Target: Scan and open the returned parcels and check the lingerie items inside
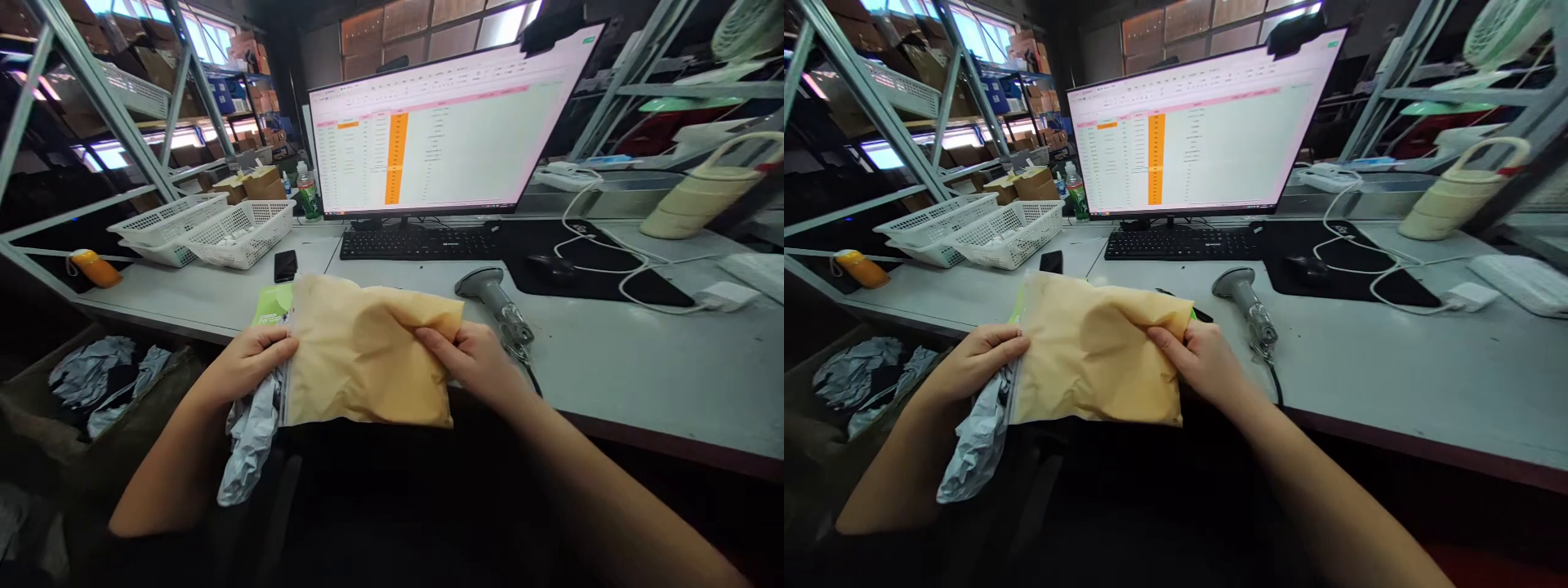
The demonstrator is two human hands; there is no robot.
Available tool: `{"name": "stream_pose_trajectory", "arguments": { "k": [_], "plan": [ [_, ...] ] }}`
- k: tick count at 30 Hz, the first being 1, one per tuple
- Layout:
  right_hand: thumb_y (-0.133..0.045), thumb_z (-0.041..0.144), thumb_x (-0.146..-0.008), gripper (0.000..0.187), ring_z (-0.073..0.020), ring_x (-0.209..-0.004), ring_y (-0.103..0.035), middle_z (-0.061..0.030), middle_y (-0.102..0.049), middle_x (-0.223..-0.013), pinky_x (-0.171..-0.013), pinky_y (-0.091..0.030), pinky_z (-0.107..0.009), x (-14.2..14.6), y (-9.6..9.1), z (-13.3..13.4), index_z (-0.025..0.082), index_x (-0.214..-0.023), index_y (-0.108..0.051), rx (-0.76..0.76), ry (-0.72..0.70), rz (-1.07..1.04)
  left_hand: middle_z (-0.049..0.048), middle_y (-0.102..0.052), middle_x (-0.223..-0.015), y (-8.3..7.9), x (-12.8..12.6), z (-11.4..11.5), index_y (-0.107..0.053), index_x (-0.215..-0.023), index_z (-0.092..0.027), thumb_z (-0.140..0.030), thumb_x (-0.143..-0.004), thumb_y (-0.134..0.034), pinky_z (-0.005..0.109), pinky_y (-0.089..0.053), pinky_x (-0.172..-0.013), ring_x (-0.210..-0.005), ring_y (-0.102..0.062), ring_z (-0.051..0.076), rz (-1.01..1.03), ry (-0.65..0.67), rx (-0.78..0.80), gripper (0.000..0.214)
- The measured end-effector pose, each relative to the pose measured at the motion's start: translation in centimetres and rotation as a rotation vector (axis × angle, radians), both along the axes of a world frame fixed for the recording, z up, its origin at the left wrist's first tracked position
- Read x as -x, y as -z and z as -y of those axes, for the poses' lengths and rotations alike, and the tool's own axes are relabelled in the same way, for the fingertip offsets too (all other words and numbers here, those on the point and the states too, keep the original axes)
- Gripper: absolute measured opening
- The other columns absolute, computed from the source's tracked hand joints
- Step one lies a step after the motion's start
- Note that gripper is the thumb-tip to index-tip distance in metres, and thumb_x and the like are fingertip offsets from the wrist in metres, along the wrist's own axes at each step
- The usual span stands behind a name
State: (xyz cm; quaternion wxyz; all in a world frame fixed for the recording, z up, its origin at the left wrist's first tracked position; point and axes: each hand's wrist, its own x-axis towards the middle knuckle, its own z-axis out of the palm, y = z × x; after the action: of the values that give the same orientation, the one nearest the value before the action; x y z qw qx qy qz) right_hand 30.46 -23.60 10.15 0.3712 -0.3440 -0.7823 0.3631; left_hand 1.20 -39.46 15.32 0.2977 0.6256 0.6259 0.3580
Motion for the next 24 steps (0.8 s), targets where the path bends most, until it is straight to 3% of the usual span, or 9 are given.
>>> {"name": "stream_pose_trajectory", "arguments": {
  "k": [3, 5, 8, 10, 13, 16, 20, 24],
  "plan": [
    [-0.063, 0.063, -0.087, 0.048, -0.0231, -0.071, -0.067, -0.0078, -0.074, -0.083, -0.058, -0.052, -0.031, -1.5, -2.3, -1.3, 0.017, -0.090, -0.077, 0.024, -0.263, 0.174, -0.0009, -0.050, -0.070, -0.9, -0.1, 0.8, -0.057, -0.072, -0.016, -0.049, -0.096, -0.050, 0.022, -0.037, -0.055, -0.064, -0.045, 0.012, 0.027, 0.002, -0.021, 0.042],
    [-0.065, 0.062, -0.087, 0.049, -0.0261, -0.084, -0.070, -0.0092, -0.076, -0.099, -0.068, -0.056, -0.035, -1.9, -4.0, -1.5, 0.020, -0.108, -0.076, -0.030, -0.272, 0.151, -0.0013, -0.047, -0.067, -1.8, -0.4, 1.1, -0.053, -0.068, -0.016, -0.046, -0.097, -0.048, 0.023, -0.036, -0.055, -0.062, -0.043, 0.012, -0.009, 0.096, -0.004, 0.042],
    [-0.065, 0.058, -0.089, 0.055, -0.0288, -0.108, -0.067, -0.0109, -0.071, -0.124, -0.088, -0.056, -0.042, -0.8, -6.1, -0.4, 0.025, -0.133, -0.065, -0.196, -0.223, 0.013, 0.0000, -0.050, -0.068, -2.9, -1.5, 0.9, -0.051, -0.068, -0.017, -0.041, -0.099, -0.044, 0.025, -0.038, -0.060, -0.063, -0.046, 0.013, -0.125, 0.338, 0.018, 0.040],
    [-0.066, 0.053, -0.090, 0.051, -0.0282, -0.116, -0.063, -0.0103, -0.067, -0.131, -0.097, -0.052, -0.043, 0.5, -7.0, 0.7, 0.026, -0.134, -0.065, -0.287, -0.332, 0.015, 0.0018, -0.054, -0.073, -3.5, -2.4, 0.5, -0.051, -0.070, -0.017, -0.038, -0.101, -0.042, 0.026, -0.040, -0.065, -0.068, -0.049, 0.014, -0.207, 0.503, 0.020, 0.039],
    [-0.058, 0.042, -0.097, 0.029, -0.0213, -0.096, -0.067, -0.0073, -0.075, -0.106, -0.084, -0.051, -0.032, 2.4, -7.7, 2.3, 0.020, -0.106, -0.075, -0.340, -0.490, 0.061, 0.0019, -0.054, -0.073, -3.9, -3.3, 0.0, -0.051, -0.070, -0.017, -0.039, -0.102, -0.039, 0.026, -0.040, -0.067, -0.069, -0.050, 0.014, -0.263, 0.614, 0.023, 0.040],
    [-0.049, 0.034, -0.102, 0.034, -0.0141, -0.067, -0.059, -0.0022, -0.069, -0.075, -0.065, -0.041, -0.026, 3.1, -7.6, 3.4, 0.017, -0.083, -0.071, -0.343, -0.470, 0.117, -0.0006, -0.054, -0.071, -4.1, -3.5, 0.0, -0.057, -0.075, -0.017, -0.042, -0.101, -0.045, 0.025, -0.038, -0.064, -0.066, -0.049, 0.013, -0.317, 0.496, 0.002, 0.038],
    [-0.046, 0.027, -0.102, 0.031, -0.0147, -0.065, -0.056, -0.0037, -0.067, -0.075, -0.061, -0.033, -0.027, 3.2, -6.8, 4.7, 0.017, -0.081, -0.065, -0.499, -0.445, 0.334, -0.0021, -0.061, -0.075, -4.4, -4.3, -0.2, -0.066, -0.103, -0.021, -0.044, -0.097, -0.057, 0.025, -0.036, -0.065, -0.069, -0.055, 0.014, -0.539, 0.291, -0.092, 0.026],
    [-0.043, 0.025, -0.103, 0.028, -0.0153, -0.064, -0.054, -0.0044, -0.066, -0.077, -0.060, -0.032, -0.028, 3.3, -5.9, 5.9, 0.017, -0.082, -0.060, -0.577, -0.507, 0.453, 0.0015, -0.060, -0.073, -4.0, -6.0, -0.9, -0.060, -0.083, -0.019, -0.040, -0.103, -0.044, 0.030, -0.031, -0.064, -0.069, -0.054, 0.017, -0.806, 0.309, -0.243, 0.034]
  ]
}}
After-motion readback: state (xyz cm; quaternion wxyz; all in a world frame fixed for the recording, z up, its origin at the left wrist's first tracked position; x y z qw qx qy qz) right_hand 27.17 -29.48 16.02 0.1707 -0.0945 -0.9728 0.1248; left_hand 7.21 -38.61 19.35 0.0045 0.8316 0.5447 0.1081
